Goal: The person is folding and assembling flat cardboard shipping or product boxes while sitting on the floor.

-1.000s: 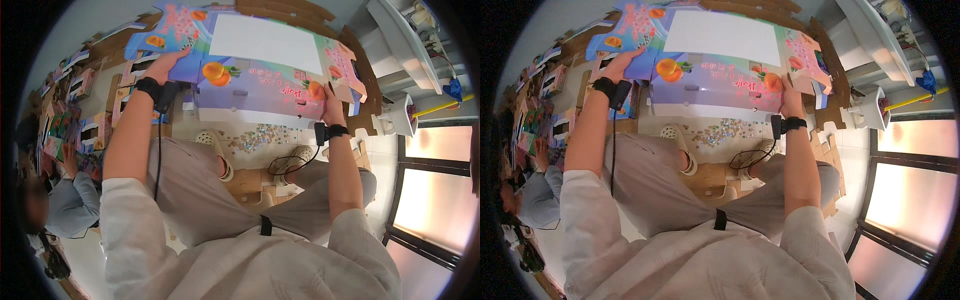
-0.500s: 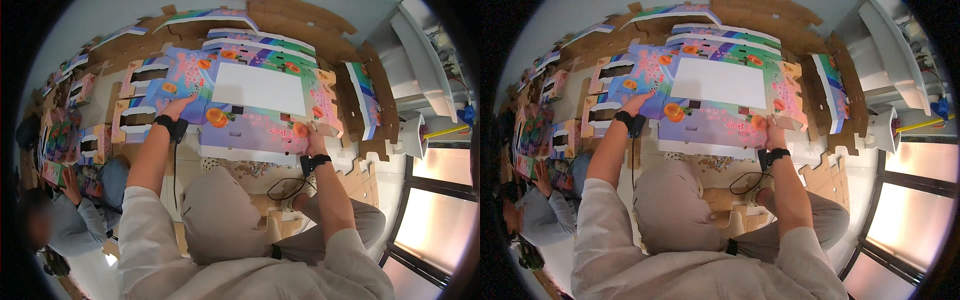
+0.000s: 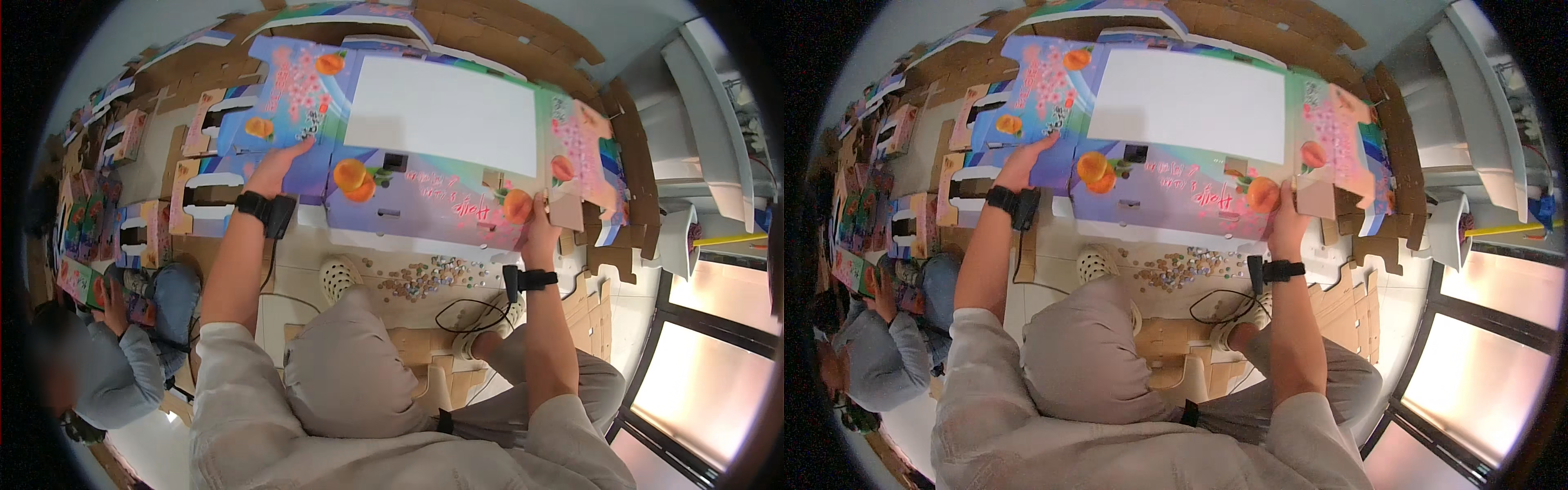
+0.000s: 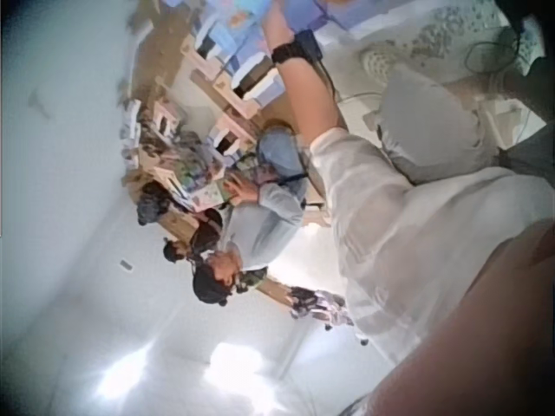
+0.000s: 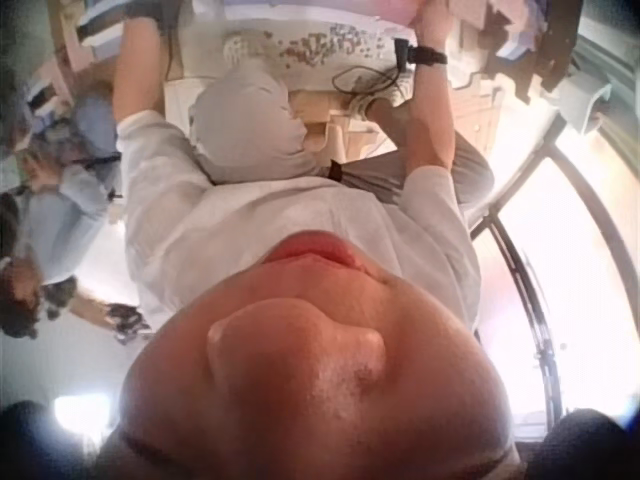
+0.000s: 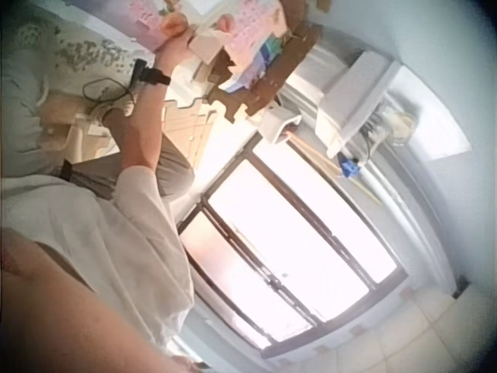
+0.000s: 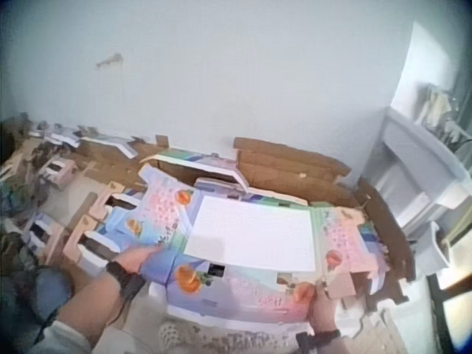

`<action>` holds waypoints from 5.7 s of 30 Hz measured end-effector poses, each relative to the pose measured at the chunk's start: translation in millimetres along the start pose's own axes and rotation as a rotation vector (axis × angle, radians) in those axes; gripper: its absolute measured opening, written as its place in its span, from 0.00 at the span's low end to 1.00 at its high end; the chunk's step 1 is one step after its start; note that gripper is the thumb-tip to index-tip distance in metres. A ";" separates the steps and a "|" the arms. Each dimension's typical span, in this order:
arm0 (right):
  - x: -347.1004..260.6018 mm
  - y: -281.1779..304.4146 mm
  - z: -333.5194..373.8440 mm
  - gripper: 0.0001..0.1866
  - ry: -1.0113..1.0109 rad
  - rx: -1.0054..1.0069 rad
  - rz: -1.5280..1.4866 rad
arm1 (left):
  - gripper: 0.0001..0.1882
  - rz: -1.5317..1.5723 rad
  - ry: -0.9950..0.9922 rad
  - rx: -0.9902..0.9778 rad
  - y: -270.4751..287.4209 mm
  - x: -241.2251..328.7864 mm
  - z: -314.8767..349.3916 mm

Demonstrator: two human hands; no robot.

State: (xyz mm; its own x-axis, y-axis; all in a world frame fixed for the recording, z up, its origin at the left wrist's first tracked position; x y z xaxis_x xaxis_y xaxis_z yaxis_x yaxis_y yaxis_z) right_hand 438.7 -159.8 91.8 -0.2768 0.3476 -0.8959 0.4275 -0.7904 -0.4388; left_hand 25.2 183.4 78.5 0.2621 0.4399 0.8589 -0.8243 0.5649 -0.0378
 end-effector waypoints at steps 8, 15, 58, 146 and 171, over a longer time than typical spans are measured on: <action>45.1 43.1 -5.0 0.10 -0.396 0.203 0.280 | 0.18 0.128 0.217 -0.002 -19.7 -18.0 1.3; 68.4 95.1 18.8 0.12 -0.623 0.234 0.431 | 0.19 0.097 0.269 -0.073 -19.6 -71.1 35.2; 74.8 40.2 -73.2 0.29 -0.182 -0.089 0.707 | 0.40 -0.333 0.281 0.292 17.2 -92.2 -115.8; -185.6 -95.3 123.1 0.16 0.042 -0.841 1.131 | 0.41 -0.925 -0.424 0.764 125.9 18.9 194.0; -221.9 -70.4 162.3 0.32 -0.079 -0.270 -0.117 | 0.30 -1.294 -1.354 0.006 -316.8 159.8 367.4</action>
State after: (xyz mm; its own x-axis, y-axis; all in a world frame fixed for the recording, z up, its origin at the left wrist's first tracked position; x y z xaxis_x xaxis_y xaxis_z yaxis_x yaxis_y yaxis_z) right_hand 330.4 -263.1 332.9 -0.3990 0.3797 -0.8346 0.5990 -0.5812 -0.5508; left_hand 143.8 -181.8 415.4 0.1231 -0.9851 0.1202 -0.4686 0.0491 0.8821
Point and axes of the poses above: each hand's wrist, its own z-axis away from the middle knuckle, its own y-axis out of the back of the hand, x = y × z, the point moved 2 cm from there along -z, towards the middle knuckle, and after that the axes turned 14 degrees about -z, right-handed, at the moved point
